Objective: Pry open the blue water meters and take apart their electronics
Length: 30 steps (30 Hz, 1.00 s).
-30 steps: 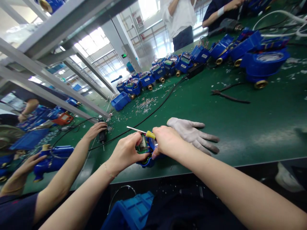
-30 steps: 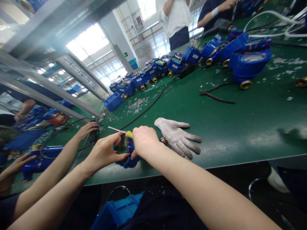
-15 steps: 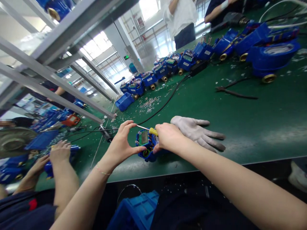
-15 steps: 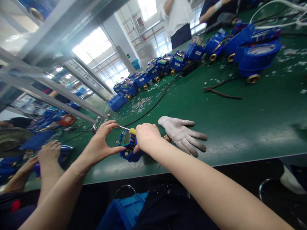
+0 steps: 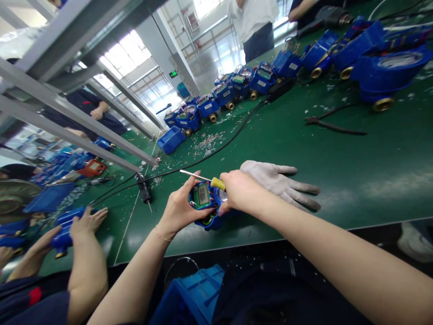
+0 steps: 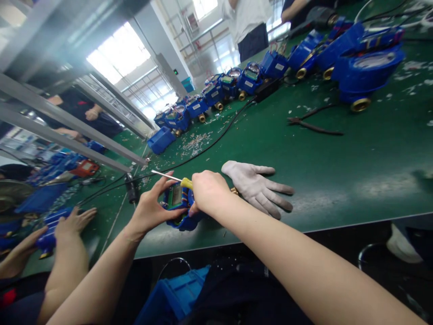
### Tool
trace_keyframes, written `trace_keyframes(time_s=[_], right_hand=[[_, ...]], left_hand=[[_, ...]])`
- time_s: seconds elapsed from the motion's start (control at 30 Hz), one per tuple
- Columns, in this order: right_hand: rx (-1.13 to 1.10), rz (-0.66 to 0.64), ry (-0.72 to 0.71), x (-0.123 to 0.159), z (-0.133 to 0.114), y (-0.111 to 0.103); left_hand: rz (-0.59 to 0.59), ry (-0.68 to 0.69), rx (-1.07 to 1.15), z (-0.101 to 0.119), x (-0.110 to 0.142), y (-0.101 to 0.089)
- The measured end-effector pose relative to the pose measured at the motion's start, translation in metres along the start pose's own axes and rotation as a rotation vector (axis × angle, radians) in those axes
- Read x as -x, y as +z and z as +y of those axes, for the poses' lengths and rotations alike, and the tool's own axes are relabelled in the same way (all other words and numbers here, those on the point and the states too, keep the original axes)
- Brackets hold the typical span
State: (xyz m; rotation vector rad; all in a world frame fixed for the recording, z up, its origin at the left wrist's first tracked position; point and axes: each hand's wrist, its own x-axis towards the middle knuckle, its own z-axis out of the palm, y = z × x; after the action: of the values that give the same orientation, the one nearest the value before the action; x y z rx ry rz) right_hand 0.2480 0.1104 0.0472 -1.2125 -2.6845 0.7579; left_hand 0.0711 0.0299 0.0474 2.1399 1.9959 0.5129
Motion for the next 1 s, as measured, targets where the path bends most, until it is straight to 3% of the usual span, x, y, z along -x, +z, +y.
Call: trace_keyframes(time_s=[0.17,0.43,0.6,0.77,1.0], right_hand=[[0.019,-0.06,-0.002,-0.002,0.0,-0.003],[0.028,-0.056,-0.007,0.005,-0.003,-0.006],[0.028,-0.086,-0.059,-0.002,-0.002,-0.007],[0.027,-0.077,-0.086,-0.006,-0.002,-0.003],[0.04,-0.08,-0.116,-0.009,-0.001,-0.003]], left_hand=[[-0.075,0.161,-0.168,0.006,-0.004,-0.011],[0.122,0.077,-0.084,0.006,0.016,0.005],[-0.049,0.023,-0.141,0.003,0.008,-0.008],[-0.232,0.066,-0.366,0.01,-0.009,-0.022],[-0.276,0.136,-0.47,0.018,-0.012,-0.023]])
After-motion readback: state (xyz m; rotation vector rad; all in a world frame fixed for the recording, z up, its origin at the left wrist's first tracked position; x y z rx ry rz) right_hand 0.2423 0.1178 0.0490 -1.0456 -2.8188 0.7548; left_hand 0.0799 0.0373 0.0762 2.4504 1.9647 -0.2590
